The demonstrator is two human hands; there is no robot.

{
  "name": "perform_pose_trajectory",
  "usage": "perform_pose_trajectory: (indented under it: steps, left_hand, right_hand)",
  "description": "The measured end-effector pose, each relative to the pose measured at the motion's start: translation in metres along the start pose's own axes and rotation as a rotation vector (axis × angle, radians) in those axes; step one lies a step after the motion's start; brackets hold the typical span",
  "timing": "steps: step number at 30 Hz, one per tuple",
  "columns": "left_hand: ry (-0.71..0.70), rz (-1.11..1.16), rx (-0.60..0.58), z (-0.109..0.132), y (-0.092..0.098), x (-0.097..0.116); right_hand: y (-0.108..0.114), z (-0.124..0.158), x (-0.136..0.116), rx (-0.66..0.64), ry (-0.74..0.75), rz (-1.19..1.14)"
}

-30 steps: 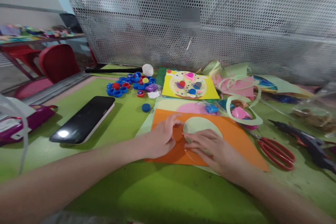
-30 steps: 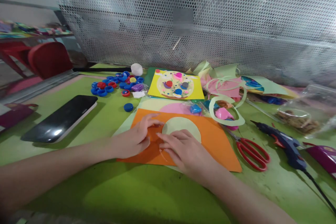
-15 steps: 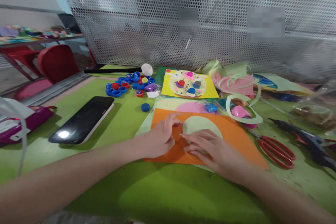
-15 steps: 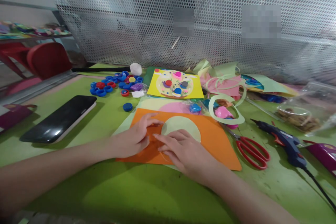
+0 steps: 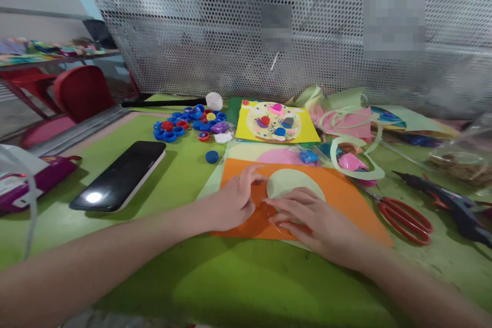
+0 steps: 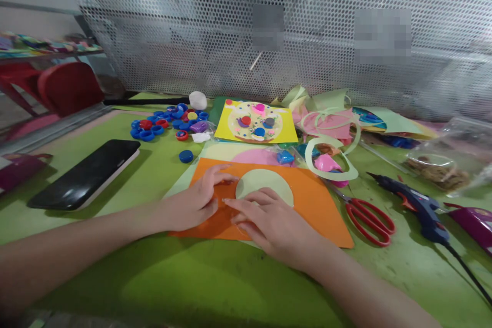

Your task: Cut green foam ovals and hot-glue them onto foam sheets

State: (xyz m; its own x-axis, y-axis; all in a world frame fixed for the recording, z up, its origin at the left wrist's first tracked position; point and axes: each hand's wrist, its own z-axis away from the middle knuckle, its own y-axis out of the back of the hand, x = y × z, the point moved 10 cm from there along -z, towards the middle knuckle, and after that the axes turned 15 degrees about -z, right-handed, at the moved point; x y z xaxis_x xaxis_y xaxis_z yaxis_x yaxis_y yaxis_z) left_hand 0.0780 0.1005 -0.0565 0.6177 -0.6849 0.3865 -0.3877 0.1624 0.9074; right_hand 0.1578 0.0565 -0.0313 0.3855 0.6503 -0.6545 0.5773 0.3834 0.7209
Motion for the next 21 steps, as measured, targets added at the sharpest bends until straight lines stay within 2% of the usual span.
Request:
perform_pose_trajectory:
  steps: [7, 15, 18, 21]
  left_hand:
    - [0.001, -0.006, -0.004, 0.002, -0.004, -0.003]
    - [0.023, -0.004, -0.011, 0.000, -0.002, -0.002]
    - [0.026, 0.002, -0.009, 0.000, 0.001, 0.000]
    - [0.023, 0.010, -0.006, 0.000, 0.002, 0.000]
  right_hand:
    - [0.008, 0.003, 0.002, 0.052, -0.022, -0.107]
    - [0.009, 0.003, -0.003, 0.037, 0.009, -0.045]
    - [0.008, 0.006, 0.001, 0.001, -0.053, -0.152]
    - [0.012, 0.008, 0.004, 0.034, -0.083, -0.287]
